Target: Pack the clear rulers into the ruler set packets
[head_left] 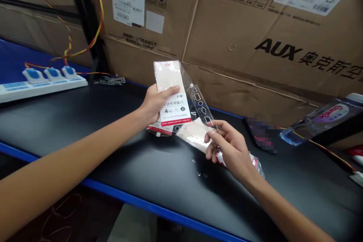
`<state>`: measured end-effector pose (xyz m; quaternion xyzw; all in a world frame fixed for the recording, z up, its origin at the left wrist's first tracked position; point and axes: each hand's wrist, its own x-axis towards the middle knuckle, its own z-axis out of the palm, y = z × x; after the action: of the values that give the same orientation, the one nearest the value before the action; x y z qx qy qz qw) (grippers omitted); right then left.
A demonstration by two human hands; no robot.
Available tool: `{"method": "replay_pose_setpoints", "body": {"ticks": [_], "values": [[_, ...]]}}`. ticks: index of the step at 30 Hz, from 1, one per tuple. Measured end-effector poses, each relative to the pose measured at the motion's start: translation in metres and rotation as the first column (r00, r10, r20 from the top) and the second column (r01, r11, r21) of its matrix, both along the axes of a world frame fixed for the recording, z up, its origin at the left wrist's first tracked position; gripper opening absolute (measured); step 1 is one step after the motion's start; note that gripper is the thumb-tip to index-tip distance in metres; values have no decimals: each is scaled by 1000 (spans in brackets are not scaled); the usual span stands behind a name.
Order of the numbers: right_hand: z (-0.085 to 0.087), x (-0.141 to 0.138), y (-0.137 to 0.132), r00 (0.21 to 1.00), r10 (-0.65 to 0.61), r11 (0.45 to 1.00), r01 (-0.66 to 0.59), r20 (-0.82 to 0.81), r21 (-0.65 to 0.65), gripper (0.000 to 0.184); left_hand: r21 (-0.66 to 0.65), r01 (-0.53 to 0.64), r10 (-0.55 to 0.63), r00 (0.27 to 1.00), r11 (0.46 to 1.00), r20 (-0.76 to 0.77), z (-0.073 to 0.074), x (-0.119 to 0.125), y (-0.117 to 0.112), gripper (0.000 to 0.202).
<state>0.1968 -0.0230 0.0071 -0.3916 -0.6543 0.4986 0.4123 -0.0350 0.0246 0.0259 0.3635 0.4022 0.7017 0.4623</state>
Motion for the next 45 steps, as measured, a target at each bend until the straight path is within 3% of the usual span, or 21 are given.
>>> {"method": "replay_pose_setpoints", "body": {"ticks": [13, 30, 35, 40, 45], "values": [[-3, 2, 5, 996, -8, 1000, 7, -84, -13, 21, -2, 29, -29, 999, 1000, -27, 2, -1, -2, 33], [-2, 2, 5, 1000, 14, 999, -13, 12, -36, 20, 34, 42, -36, 987, 999, -158, 0, 1, -5, 39], [-3, 2, 7, 998, 55, 990, -52, 17, -131, 23, 47, 107, -96, 977, 993, -192, -1, 4, -8, 39], [-8, -2, 7, 985, 144, 935, -165, -90, -313, 32, 34, 193, -179, 952, 981, -248, -6, 17, -15, 40], [-11, -3, 7, 981, 172, 930, -192, -89, -313, 33, 5, 319, -300, 897, 948, -325, -13, 32, -27, 35]]}}
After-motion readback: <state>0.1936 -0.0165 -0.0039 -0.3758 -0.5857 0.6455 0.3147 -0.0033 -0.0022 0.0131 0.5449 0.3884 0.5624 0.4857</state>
